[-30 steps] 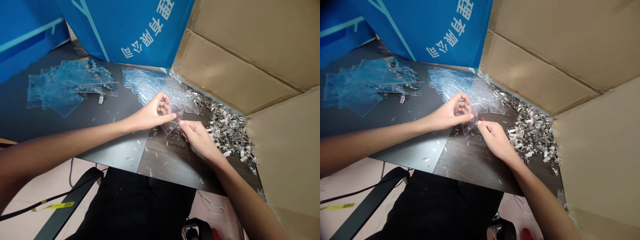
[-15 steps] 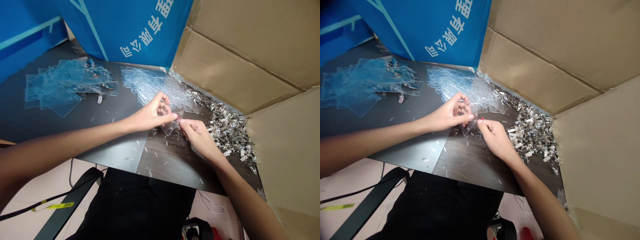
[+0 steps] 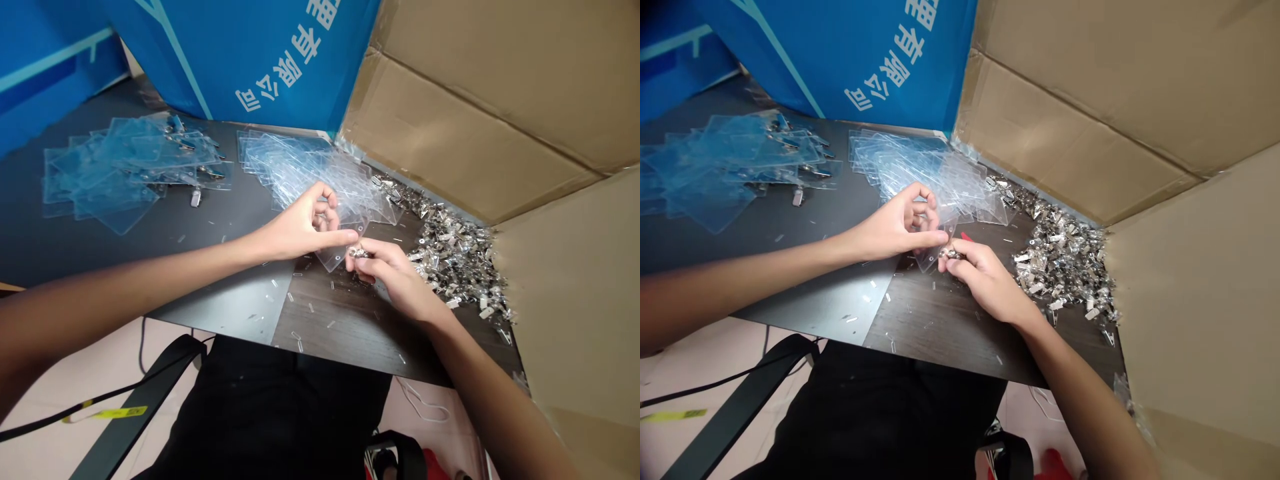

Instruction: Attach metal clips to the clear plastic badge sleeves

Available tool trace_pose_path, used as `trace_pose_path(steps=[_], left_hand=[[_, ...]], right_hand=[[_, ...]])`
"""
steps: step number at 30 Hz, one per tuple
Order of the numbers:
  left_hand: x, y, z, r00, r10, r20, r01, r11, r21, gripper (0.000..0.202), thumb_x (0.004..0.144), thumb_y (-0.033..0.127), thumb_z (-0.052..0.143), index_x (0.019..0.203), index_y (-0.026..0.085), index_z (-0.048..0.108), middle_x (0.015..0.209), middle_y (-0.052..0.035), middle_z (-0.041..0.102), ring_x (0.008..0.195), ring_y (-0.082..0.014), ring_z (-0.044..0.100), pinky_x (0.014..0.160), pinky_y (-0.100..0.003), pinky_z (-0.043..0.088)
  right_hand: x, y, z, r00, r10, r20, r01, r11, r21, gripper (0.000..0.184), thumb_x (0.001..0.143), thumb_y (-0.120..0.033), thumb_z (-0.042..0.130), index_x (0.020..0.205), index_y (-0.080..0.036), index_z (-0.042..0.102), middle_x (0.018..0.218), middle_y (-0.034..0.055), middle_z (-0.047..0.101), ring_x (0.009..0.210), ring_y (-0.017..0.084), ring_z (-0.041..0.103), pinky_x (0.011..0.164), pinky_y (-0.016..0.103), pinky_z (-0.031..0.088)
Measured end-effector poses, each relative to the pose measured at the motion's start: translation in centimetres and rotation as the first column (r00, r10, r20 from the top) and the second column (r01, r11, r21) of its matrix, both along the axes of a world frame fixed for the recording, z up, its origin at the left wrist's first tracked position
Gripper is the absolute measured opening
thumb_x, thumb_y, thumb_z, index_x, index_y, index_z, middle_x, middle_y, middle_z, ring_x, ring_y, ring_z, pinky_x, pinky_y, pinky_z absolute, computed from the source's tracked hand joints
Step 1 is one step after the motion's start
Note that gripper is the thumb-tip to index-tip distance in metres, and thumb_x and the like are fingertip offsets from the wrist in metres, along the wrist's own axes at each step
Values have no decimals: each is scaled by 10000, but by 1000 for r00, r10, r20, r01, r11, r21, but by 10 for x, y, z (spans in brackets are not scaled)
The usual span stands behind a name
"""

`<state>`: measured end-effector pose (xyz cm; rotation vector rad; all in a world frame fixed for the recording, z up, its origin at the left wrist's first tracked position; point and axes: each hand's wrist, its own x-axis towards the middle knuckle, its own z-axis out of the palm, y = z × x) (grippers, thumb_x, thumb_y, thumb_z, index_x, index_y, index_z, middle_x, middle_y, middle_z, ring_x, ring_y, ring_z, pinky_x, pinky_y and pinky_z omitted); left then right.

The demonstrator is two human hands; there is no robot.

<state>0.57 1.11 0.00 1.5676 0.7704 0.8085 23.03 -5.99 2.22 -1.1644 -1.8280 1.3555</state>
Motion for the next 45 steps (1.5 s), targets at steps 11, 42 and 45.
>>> trace_pose_path(steps=[11,42,45], left_hand=[[1,-4,0,980,185,69,-195,964,183,708,740,419,1029,1005,268,390,813,52,408,703,-126,485,653,-305,352],[-3,-10,4,980,200,19,-186,866,463,544,819,442,961,1045,278,493,831,14,602,648,-146,578,576,-314,468],[-6,-7,9,991,132,-21,-102,847,522,389,901,359,840,1098,267,518,889,-4,666,718,-161,668,624,-313,568]], right_hand=[[-6,-10,0,992,2,125,-17,993,119,260,1092,-466,664,959,-250,606,718,-72,376,639,144,349,672,325,329],[-5,0,-8,985,-93,147,35,933,357,291,1143,-314,570,920,-225,735,953,50,749,939,231,682,912,371,501],[-5,1,-8,984,-77,162,13,932,362,310,1150,-314,557,923,-220,745,948,45,771,953,228,699,942,378,514]])
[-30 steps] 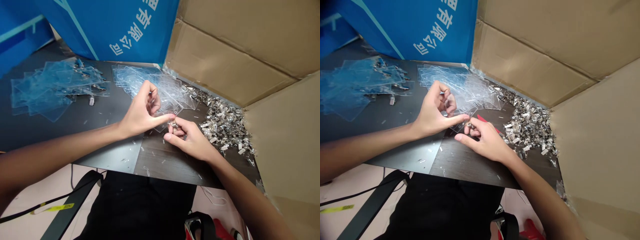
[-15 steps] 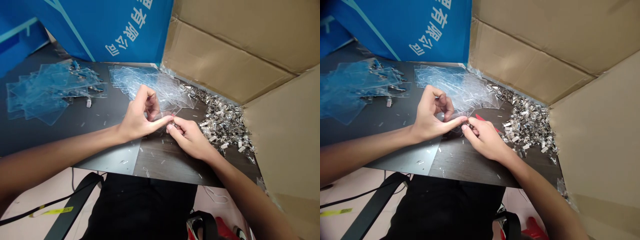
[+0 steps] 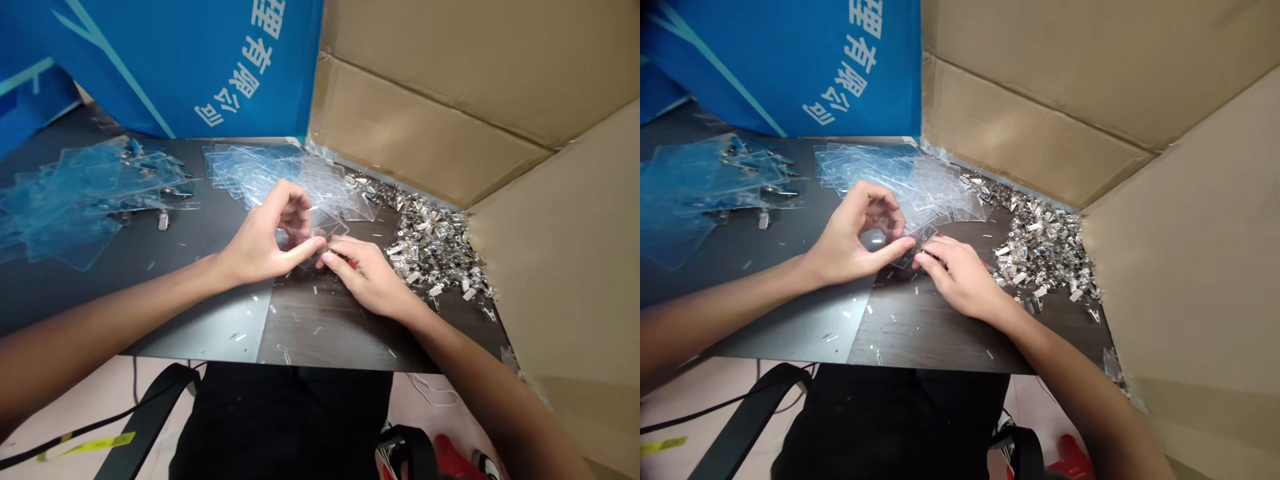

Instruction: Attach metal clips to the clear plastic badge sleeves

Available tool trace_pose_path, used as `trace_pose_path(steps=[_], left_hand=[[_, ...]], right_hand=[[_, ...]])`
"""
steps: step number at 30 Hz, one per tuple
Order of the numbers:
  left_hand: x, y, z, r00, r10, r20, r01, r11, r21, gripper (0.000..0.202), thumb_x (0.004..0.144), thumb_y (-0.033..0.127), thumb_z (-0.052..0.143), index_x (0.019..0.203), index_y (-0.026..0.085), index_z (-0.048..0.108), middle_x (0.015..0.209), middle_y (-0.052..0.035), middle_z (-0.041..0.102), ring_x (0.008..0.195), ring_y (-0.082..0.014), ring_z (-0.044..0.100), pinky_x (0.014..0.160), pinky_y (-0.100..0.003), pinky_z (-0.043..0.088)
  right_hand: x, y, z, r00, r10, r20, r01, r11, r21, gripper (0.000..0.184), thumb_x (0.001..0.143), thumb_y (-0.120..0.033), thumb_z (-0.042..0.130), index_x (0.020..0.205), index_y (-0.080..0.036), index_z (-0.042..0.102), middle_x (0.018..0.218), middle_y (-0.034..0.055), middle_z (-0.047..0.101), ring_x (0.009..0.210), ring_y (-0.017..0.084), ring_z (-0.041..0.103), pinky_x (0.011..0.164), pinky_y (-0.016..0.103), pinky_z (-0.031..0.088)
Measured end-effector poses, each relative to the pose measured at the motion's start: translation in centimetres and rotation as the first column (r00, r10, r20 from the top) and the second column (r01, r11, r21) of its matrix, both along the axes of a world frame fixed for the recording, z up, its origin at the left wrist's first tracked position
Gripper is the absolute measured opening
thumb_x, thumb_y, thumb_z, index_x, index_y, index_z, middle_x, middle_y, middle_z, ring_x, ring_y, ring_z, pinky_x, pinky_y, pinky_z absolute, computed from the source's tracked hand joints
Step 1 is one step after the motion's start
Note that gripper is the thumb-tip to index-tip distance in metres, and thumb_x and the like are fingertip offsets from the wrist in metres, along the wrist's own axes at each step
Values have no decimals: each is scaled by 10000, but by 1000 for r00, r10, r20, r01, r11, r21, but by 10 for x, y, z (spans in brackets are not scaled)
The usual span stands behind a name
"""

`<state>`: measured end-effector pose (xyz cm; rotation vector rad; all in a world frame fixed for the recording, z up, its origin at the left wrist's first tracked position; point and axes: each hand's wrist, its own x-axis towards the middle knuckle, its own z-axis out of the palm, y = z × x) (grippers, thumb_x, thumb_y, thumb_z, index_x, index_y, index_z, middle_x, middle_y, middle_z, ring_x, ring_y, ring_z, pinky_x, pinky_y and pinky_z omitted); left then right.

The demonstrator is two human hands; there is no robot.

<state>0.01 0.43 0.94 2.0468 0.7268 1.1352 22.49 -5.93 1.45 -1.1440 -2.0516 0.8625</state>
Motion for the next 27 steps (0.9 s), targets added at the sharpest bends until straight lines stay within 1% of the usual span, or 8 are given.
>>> trace_pose_path(steps=[5,8,11,14,19,24,26,27], left_hand=[[-3,5,12,1000,1,-21,-2,997,-80,205,1006,344,682,1100,229,540,896,-15,727,730,-162,716,645,-306,616],[-6,15,20,994,58,88,-46,990,-132,176,1008,312,666,1076,231,526,814,8,710,638,-148,642,601,-307,579],[-17,32,31,968,218,124,-204,971,-122,123,932,222,639,1012,219,546,770,-10,704,631,-167,614,623,-343,567],[-41,56,43,900,434,41,-434,901,-10,128,838,176,598,966,187,602,811,-52,722,682,-189,649,697,-378,600],[-94,88,64,555,807,-203,-776,590,224,327,847,161,560,1119,103,732,1005,-133,801,954,-291,794,951,-483,689],[-131,96,77,176,841,-511,-904,344,255,742,811,153,659,1540,32,586,1490,-278,715,1452,-536,650,1206,-741,548],[-145,99,74,127,795,-594,-926,309,216,987,786,198,721,1691,3,382,1644,-348,573,1511,-600,576,1203,-811,507],[-151,101,71,156,783,-602,-912,348,216,1073,784,237,747,1718,-30,290,1683,-397,497,1523,-643,536,1180,-869,476]], right_hand=[[2,7,-3,995,-98,-26,97,994,-41,227,1099,-342,631,1247,-216,749,1039,47,791,921,216,718,909,381,556],[11,17,-6,981,-185,-51,180,980,-89,626,1021,-335,723,1610,-231,541,1085,47,778,864,211,711,863,382,597],[29,31,-8,935,-333,119,331,943,40,429,1036,-275,668,1463,-235,674,1144,94,762,921,233,714,923,422,603],[53,43,-9,718,-596,361,513,803,305,279,1057,-207,596,1252,-157,789,1242,191,732,1147,330,696,1076,517,546],[79,52,-5,346,-702,622,644,660,387,310,1022,-211,695,1281,-107,829,1310,247,756,1202,389,729,1015,482,569],[80,55,3,308,-615,726,682,675,283,274,1049,-148,656,1215,-146,874,1237,205,850,1168,356,805,973,415,588],[80,55,3,316,-611,726,685,676,270,277,1045,-150,670,1233,-150,874,1231,206,861,1156,354,816,961,410,591],[81,55,3,322,-616,719,683,677,274,280,1039,-152,682,1245,-151,871,1230,207,863,1147,353,819,955,408,590]])
